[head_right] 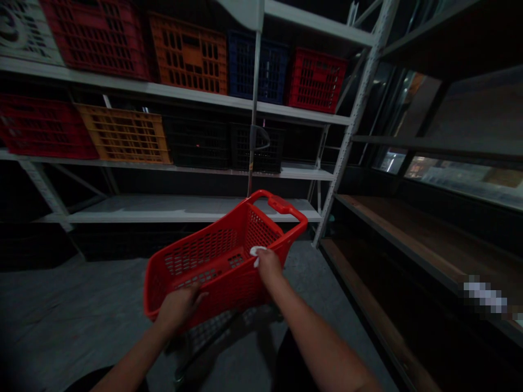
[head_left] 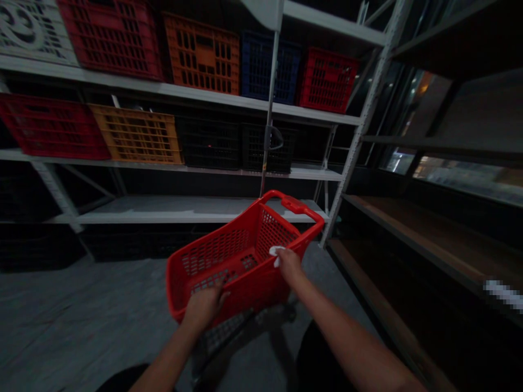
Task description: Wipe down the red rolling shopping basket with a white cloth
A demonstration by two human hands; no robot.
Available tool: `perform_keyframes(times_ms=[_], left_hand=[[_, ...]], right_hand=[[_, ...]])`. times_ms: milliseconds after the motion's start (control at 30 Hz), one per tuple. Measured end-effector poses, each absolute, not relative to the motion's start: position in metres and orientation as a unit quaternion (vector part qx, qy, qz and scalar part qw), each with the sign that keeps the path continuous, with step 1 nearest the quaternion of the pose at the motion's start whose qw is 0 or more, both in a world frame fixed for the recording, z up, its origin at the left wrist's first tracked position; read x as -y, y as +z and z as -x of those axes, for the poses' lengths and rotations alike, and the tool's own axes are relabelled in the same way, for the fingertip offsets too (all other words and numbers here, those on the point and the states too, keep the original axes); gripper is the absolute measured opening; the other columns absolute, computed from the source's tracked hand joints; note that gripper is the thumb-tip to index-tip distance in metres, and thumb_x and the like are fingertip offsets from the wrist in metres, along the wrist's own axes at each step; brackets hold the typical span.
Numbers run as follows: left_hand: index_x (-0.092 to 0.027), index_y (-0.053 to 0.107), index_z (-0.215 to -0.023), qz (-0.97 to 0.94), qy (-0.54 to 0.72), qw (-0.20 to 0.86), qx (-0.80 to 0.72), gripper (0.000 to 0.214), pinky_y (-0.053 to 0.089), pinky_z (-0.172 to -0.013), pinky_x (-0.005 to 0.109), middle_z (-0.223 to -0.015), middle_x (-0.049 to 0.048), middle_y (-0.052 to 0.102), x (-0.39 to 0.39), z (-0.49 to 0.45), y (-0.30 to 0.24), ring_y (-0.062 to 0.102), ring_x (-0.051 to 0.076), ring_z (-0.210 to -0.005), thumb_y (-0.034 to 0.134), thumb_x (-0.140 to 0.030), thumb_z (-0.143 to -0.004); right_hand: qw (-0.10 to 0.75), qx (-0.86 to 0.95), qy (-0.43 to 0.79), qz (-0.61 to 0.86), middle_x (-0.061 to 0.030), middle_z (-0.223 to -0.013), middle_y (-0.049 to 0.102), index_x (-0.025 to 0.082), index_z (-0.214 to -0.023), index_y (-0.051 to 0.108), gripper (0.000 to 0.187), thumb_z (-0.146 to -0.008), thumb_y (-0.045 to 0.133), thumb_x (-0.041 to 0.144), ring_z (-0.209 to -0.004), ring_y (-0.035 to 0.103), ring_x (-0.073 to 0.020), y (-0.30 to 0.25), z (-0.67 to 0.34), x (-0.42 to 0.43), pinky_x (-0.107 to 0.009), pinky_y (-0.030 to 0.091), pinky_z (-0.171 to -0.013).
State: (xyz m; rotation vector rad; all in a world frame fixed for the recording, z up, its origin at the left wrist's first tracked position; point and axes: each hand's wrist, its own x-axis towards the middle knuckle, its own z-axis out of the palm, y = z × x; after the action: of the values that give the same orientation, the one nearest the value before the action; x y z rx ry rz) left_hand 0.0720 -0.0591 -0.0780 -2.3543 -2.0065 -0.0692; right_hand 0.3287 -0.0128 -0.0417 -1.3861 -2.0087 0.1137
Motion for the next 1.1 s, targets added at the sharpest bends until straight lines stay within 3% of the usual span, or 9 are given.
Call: perform_keyframes(times_ms=[133, 267, 400, 600, 733, 900, 1100], left_hand=[[-0.019, 0.052, -0.104, 0.767, -0.023, 0.021, 0.640, 0.040, 0.044, -0.070, 0.032, -0.085, 0.0099, 0.067, 0.057, -0.063, -0.078, 0.062, 0.022, -0.081, 0.029, -0.043, -0.083], [-0.017, 0.055, -0.097, 0.756, -0.022, 0.028, 0.654, 0.048, 0.045, -0.068, 0.035, -0.082, 0.0117, 0.067, 0.056, -0.050, -0.075, 0.062, 0.025, -0.080, 0.025, -0.051, -0.081], [-0.016, 0.059, -0.087, 0.734, -0.048, 0.039, 0.676, 0.064, 0.043, -0.073, 0.037, -0.084, 0.0132, 0.065, 0.049, -0.061, -0.062, 0.061, 0.026, -0.082, 0.022, -0.066, -0.075], [-0.020, 0.052, -0.103, 0.802, -0.180, 0.005, 0.570, 0.053, 0.039, -0.083, 0.026, -0.107, 0.0084, 0.059, 0.012, -0.149, -0.029, 0.055, 0.017, -0.097, 0.026, -0.060, -0.080], [-0.021, 0.055, -0.092, 0.817, -0.140, -0.004, 0.559, 0.052, 0.041, -0.073, 0.025, -0.087, 0.0068, 0.065, -0.014, -0.189, -0.027, 0.060, 0.016, -0.083, 0.016, -0.055, -0.084], [-0.020, 0.054, -0.091, 0.807, -0.130, 0.014, 0.576, 0.053, 0.041, -0.069, 0.025, -0.085, 0.0071, 0.066, -0.021, -0.190, -0.038, 0.061, 0.017, -0.082, 0.011, -0.051, -0.086], [-0.022, 0.053, -0.096, 0.799, -0.117, 0.016, 0.589, 0.054, 0.040, -0.069, 0.025, -0.090, 0.0061, 0.066, -0.020, -0.189, -0.040, 0.061, 0.016, -0.083, 0.009, -0.051, -0.085]], right_hand=[[0.311, 0.691, -0.030, 0.652, -0.0088, -0.076, 0.066, 0.014, -0.088, 0.066, 0.021, -0.078, 0.049, 0.020, -0.072, 0.059, -0.0177, 0.013, -0.419, -0.017, -0.025, 0.042, -0.067], [0.337, 0.661, -0.052, 0.668, -0.0095, -0.081, 0.065, 0.013, -0.095, 0.065, 0.025, -0.077, 0.050, 0.021, -0.074, 0.060, -0.0181, 0.035, -0.460, -0.030, -0.026, 0.042, -0.068], [0.432, 0.671, -0.071, 0.599, -0.0076, -0.087, 0.065, 0.017, -0.090, 0.066, 0.027, -0.074, 0.046, 0.010, -0.082, 0.059, -0.0185, 0.004, -0.433, -0.017, -0.030, 0.045, -0.075], [0.521, 0.739, -0.075, 0.420, -0.0048, -0.105, 0.063, 0.023, -0.099, 0.063, 0.034, -0.078, 0.041, 0.007, -0.101, 0.055, -0.0168, -0.058, -0.360, 0.009, -0.037, 0.040, -0.091], [0.543, 0.742, -0.109, 0.378, -0.0054, -0.100, 0.065, 0.022, -0.095, 0.063, 0.029, -0.081, 0.041, 0.010, -0.098, 0.056, -0.0159, -0.063, -0.377, 0.001, -0.036, 0.042, -0.088], [0.635, 0.615, -0.119, 0.453, -0.0088, -0.092, 0.063, 0.018, -0.086, 0.062, 0.024, -0.082, 0.039, 0.017, -0.091, 0.057, -0.0175, -0.046, -0.410, -0.012, -0.036, 0.044, -0.084], [0.692, 0.484, -0.040, 0.534, -0.0105, -0.093, 0.051, 0.018, -0.087, 0.056, 0.022, -0.082, 0.035, 0.023, -0.093, 0.050, -0.0198, -0.074, -0.354, -0.006, -0.036, 0.040, -0.085]])
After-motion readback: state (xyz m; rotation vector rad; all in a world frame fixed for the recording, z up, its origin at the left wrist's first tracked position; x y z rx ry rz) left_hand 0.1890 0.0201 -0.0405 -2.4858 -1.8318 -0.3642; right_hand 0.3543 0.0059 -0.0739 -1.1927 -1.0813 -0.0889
